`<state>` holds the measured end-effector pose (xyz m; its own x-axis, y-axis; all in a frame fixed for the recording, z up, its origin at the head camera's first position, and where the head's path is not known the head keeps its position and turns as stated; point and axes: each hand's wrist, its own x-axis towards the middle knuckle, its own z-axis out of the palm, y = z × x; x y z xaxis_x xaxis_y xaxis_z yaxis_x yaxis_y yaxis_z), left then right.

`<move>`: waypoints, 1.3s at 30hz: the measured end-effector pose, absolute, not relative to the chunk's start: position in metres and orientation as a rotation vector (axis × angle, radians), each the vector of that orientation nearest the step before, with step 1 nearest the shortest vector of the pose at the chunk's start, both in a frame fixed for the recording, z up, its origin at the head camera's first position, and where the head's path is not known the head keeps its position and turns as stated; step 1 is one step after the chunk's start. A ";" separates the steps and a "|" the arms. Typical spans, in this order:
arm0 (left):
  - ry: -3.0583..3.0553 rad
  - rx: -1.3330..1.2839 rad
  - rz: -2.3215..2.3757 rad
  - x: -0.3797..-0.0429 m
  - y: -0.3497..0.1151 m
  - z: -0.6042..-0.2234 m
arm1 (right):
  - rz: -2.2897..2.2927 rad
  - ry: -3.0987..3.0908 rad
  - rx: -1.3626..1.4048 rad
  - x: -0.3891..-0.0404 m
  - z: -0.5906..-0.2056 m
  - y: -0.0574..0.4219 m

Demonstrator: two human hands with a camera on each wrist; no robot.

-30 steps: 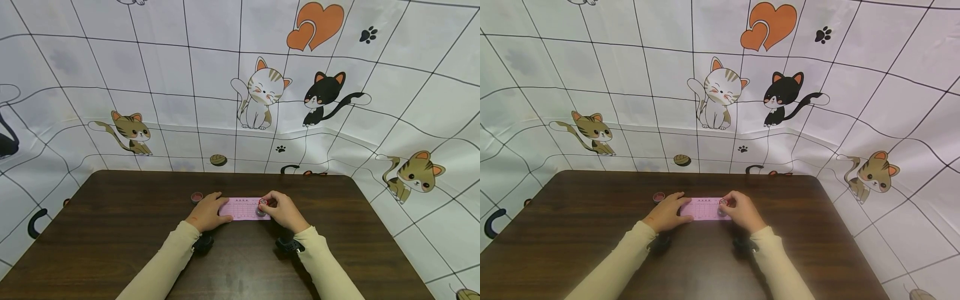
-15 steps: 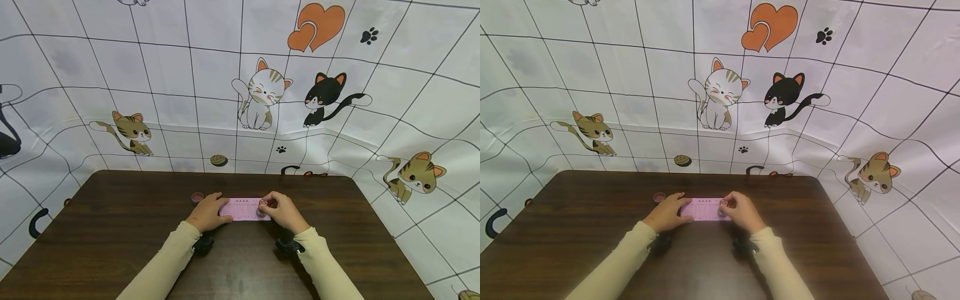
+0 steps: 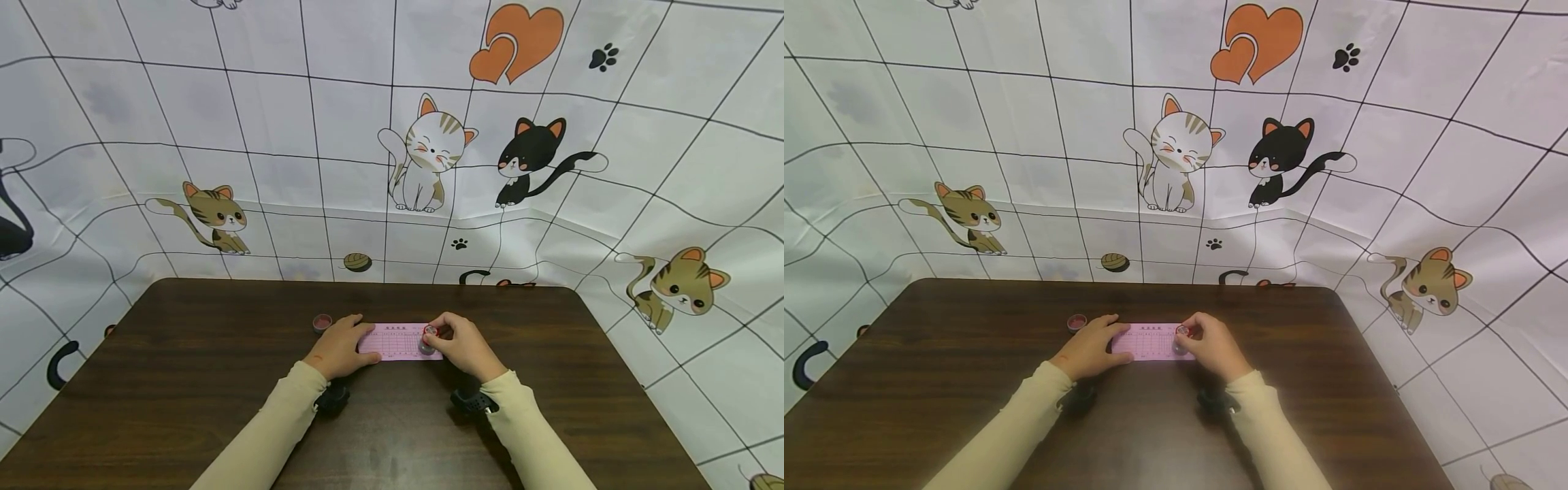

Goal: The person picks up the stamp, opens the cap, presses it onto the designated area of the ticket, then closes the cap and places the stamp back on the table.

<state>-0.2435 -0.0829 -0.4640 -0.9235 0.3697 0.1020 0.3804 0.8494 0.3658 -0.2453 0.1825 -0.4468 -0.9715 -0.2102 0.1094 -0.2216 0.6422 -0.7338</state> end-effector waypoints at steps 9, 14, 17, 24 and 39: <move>-2.997 -0.609 -0.596 -0.244 -0.083 -0.464 | 1.276 -2.833 0.368 -0.244 -0.446 0.182; -2.998 -0.613 -0.606 -0.243 -0.083 -0.464 | 1.264 -2.832 0.360 -0.243 -0.446 0.182; -3.000 -0.613 -0.609 -0.242 -0.083 -0.464 | 1.256 -2.837 0.357 -0.243 -0.445 0.182; -2.997 -0.615 -0.611 -0.242 -0.083 -0.463 | 1.263 -2.829 0.364 -0.243 -0.445 0.181; -2.998 -0.617 -0.605 -0.242 -0.083 -0.462 | 1.249 -2.822 0.383 -0.244 -0.444 0.181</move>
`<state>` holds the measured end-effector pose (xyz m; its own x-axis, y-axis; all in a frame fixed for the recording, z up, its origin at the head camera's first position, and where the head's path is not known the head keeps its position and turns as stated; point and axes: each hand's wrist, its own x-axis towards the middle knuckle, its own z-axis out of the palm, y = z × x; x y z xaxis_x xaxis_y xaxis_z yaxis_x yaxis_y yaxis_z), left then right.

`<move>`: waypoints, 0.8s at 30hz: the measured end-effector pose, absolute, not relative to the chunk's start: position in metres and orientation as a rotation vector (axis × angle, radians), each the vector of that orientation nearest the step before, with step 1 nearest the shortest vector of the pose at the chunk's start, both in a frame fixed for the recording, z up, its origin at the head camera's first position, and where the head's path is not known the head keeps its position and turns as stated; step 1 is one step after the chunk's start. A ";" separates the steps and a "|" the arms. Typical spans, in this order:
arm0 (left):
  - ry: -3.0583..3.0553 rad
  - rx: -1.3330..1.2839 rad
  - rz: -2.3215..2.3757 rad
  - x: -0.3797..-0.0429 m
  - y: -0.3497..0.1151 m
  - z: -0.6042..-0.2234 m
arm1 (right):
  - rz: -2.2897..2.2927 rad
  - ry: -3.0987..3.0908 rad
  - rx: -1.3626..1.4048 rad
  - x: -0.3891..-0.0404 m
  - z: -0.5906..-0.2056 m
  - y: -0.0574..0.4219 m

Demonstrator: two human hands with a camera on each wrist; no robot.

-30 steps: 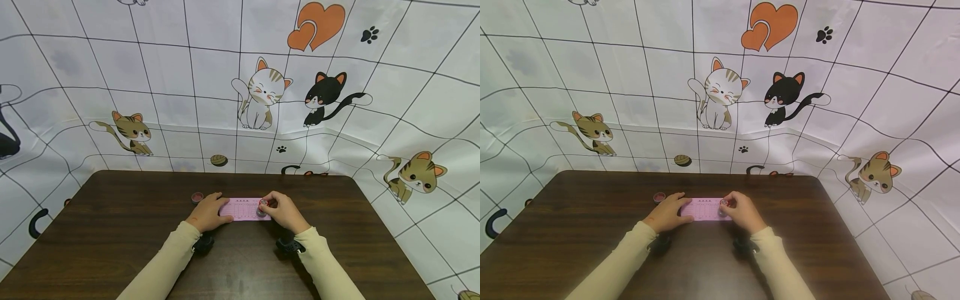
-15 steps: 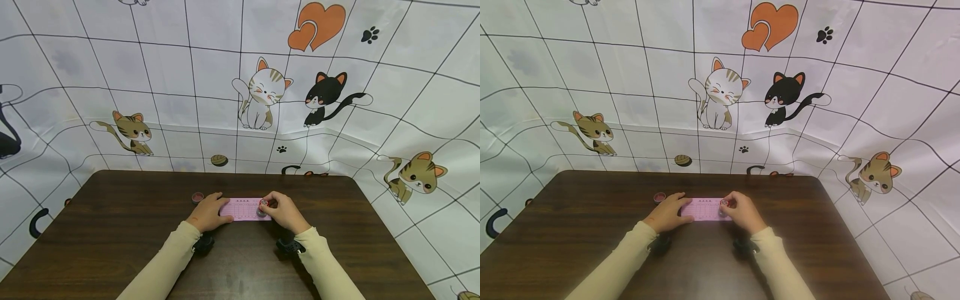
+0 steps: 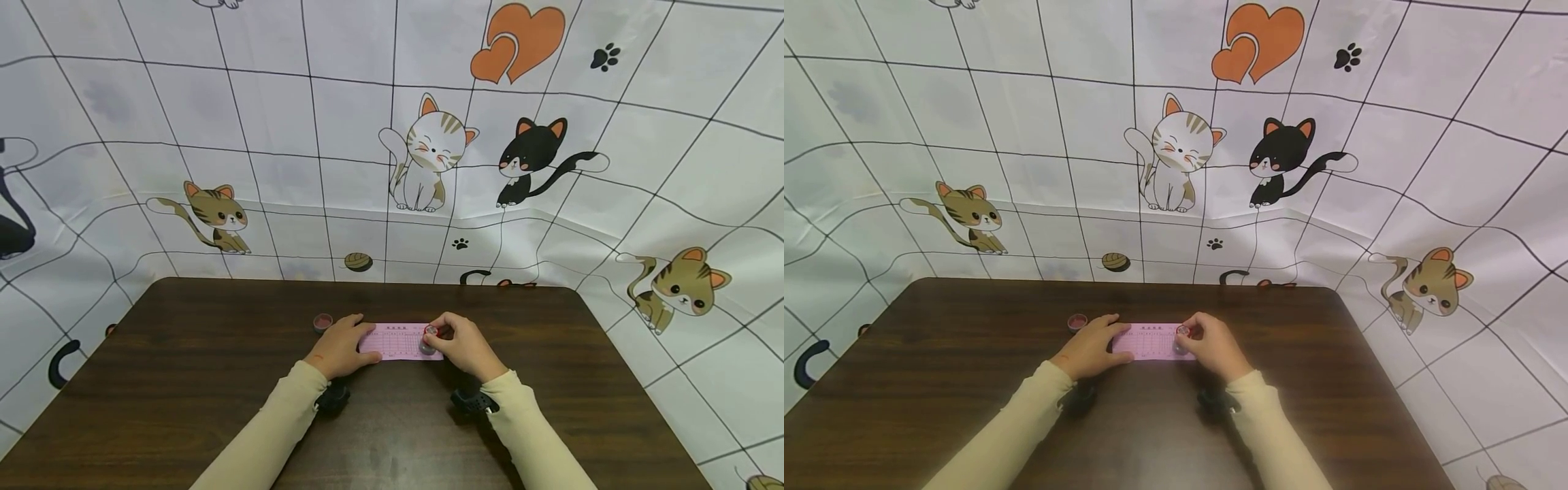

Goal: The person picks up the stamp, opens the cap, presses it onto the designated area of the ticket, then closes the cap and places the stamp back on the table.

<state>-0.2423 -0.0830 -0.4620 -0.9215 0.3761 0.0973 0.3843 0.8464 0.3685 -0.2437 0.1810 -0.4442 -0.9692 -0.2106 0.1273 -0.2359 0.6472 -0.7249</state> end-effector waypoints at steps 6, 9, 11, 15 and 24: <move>-3.003 -0.609 -0.601 -0.243 -0.083 -0.463 | 1.245 -2.826 0.391 -0.245 -0.446 0.182; -3.011 -0.604 -0.598 -0.243 -0.083 -0.463 | 1.240 -2.832 0.391 -0.245 -0.445 0.182; -3.013 -0.603 -0.600 -0.243 -0.082 -0.463 | 1.237 -2.833 0.393 -0.245 -0.445 0.182; -3.014 -0.602 -0.604 -0.243 -0.082 -0.461 | 1.218 -2.827 0.402 -0.245 -0.445 0.183; -3.014 -0.607 -0.605 -0.242 -0.082 -0.461 | 1.201 -2.827 0.399 -0.246 -0.447 0.182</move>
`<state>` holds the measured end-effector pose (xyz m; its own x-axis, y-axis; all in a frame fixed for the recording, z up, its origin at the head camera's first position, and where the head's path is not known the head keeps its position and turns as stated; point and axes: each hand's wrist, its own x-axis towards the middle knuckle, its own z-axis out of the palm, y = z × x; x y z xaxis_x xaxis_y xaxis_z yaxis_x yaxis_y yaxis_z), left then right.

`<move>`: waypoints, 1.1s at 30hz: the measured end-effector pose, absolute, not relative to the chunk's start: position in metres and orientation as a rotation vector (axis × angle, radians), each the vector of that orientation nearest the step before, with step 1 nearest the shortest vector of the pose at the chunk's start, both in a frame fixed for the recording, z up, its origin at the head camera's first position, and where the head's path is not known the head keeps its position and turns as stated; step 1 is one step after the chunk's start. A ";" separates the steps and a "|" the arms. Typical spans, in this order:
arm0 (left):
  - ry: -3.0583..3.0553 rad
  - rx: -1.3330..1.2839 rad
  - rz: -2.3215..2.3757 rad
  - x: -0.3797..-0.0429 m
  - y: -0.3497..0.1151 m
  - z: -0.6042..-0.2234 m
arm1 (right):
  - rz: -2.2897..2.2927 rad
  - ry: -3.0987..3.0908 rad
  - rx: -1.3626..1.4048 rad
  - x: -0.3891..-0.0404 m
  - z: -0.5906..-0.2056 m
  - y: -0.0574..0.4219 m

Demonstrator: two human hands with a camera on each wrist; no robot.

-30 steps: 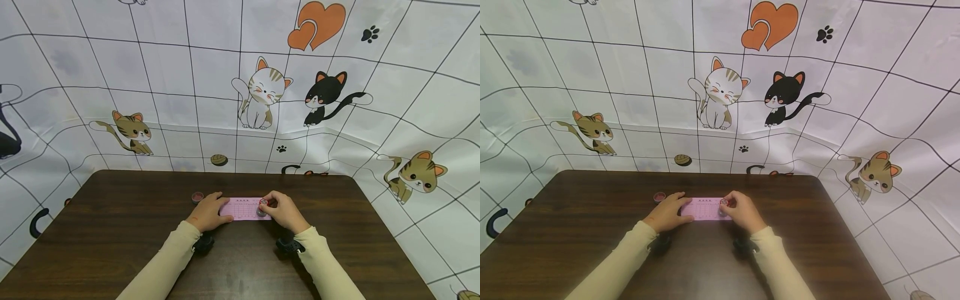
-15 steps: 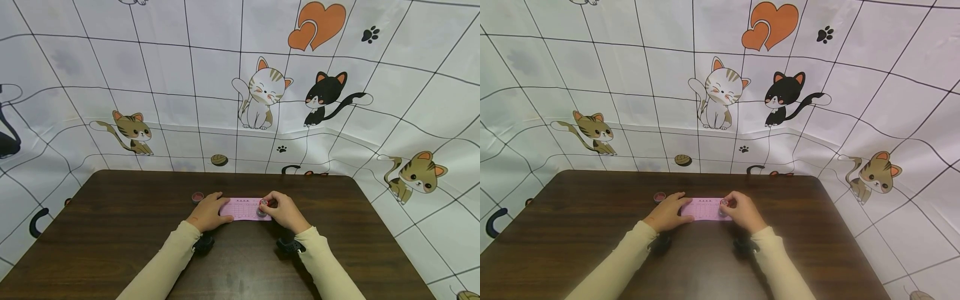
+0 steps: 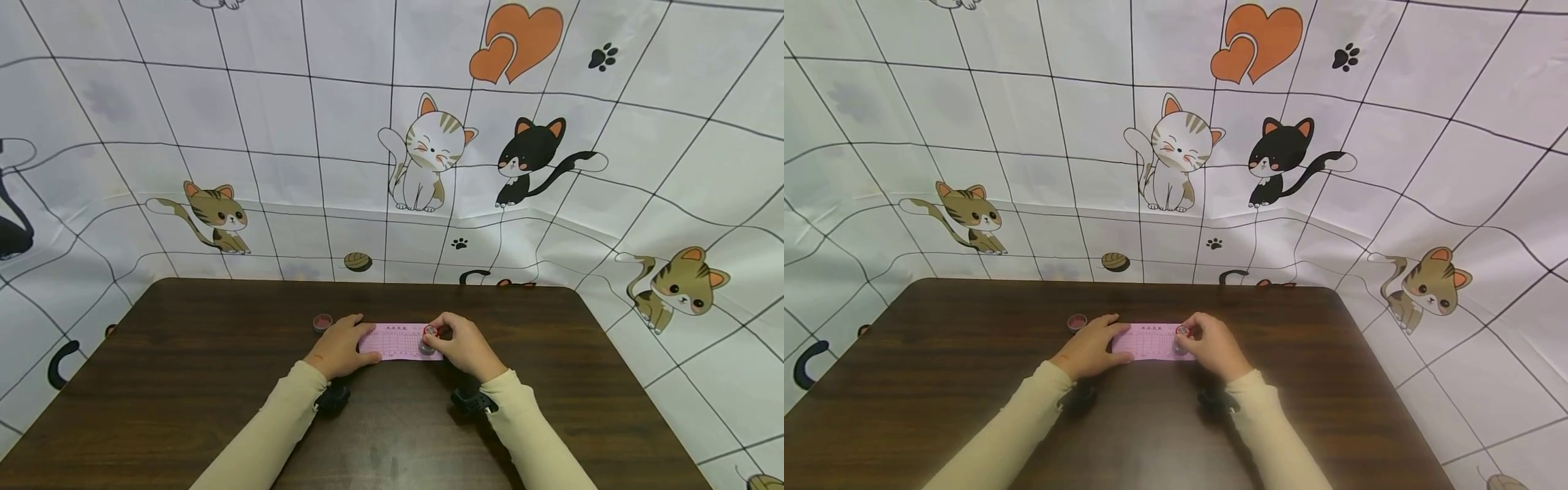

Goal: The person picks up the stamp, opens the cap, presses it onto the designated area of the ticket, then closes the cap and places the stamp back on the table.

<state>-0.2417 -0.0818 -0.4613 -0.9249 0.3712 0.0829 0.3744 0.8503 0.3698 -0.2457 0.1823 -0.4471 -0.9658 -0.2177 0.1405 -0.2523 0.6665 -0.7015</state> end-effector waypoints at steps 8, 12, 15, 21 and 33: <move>-3.031 -0.599 -0.625 -0.243 -0.083 -0.460 | 1.200 -2.824 0.407 -0.245 -0.446 0.181; -3.032 -0.596 -0.631 -0.242 -0.084 -0.460 | 1.209 -2.816 0.400 -0.245 -0.446 0.181; -3.031 -0.600 -0.628 -0.243 -0.083 -0.460 | 1.228 -2.802 0.401 -0.244 -0.444 0.183; -3.026 -0.614 -0.627 -0.243 -0.081 -0.458 | 1.245 -2.691 0.458 -0.244 -0.431 0.190; -3.025 -0.622 -0.615 -0.241 -0.082 -0.458 | 1.369 -2.480 0.371 -0.246 -0.408 0.214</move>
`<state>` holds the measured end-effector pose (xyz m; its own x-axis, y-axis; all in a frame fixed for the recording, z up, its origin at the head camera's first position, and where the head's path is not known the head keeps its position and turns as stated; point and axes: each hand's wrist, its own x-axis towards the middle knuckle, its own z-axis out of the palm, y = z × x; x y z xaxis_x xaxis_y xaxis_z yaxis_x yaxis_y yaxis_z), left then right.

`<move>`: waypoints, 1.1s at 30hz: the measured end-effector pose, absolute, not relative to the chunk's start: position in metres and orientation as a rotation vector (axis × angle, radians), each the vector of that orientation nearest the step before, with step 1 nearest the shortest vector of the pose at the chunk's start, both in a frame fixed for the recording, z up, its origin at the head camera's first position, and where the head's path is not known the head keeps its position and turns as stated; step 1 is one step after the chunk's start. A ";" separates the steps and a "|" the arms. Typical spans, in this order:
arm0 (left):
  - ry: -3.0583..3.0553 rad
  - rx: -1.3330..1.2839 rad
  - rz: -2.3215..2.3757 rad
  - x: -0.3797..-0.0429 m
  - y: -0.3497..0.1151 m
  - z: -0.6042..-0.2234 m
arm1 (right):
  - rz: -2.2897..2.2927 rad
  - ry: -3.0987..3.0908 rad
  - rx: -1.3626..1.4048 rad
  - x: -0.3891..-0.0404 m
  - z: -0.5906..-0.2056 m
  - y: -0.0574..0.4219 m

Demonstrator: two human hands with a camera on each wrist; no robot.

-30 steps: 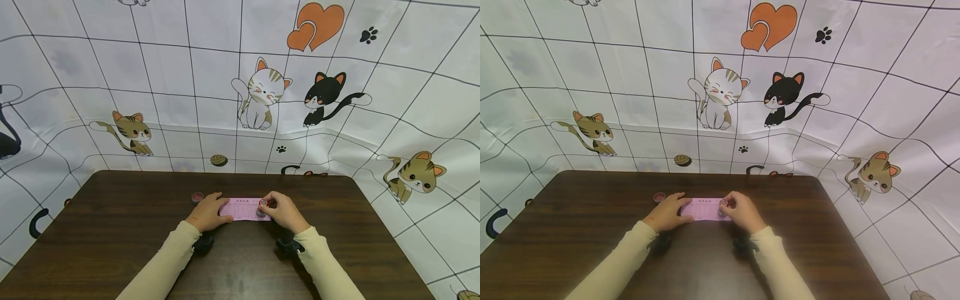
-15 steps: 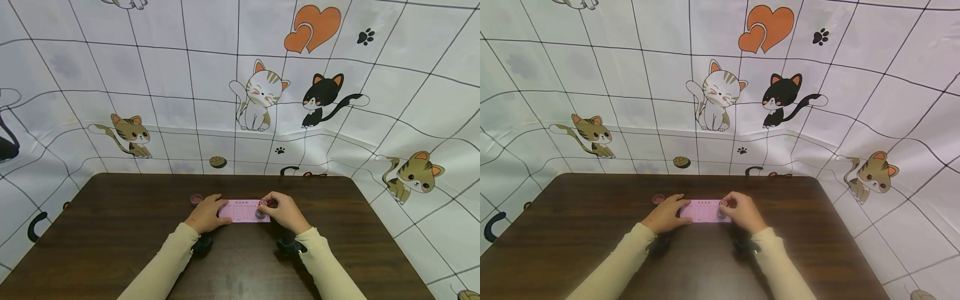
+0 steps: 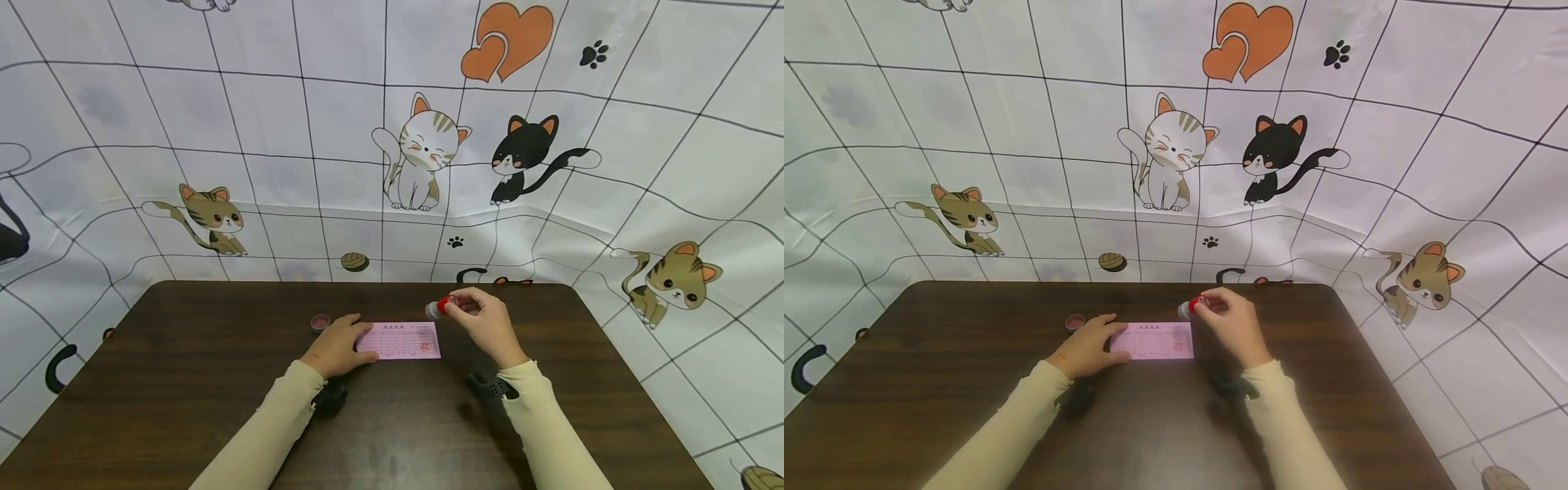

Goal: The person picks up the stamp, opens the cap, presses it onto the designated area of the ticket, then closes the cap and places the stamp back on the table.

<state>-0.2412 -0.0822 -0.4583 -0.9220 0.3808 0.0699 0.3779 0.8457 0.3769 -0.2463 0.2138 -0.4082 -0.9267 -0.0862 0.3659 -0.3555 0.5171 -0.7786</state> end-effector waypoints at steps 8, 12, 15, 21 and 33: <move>3.012 0.656 0.613 -0.243 -0.083 -0.458 | 1.597 -2.409 0.374 -0.253 -0.415 0.220; 3.044 0.696 0.650 -0.246 -0.087 -0.450 | 1.675 -2.369 0.386 -0.255 -0.419 0.224; 3.079 0.693 0.692 -0.248 -0.093 -0.441 | 1.691 -2.362 0.396 -0.257 -0.423 0.226; 3.103 0.657 0.750 -0.257 -0.119 -0.436 | 1.699 -2.369 0.384 -0.260 -0.430 0.226; 3.017 0.506 0.731 -0.267 -0.166 -0.444 | 1.748 -2.356 0.447 -0.253 -0.424 0.218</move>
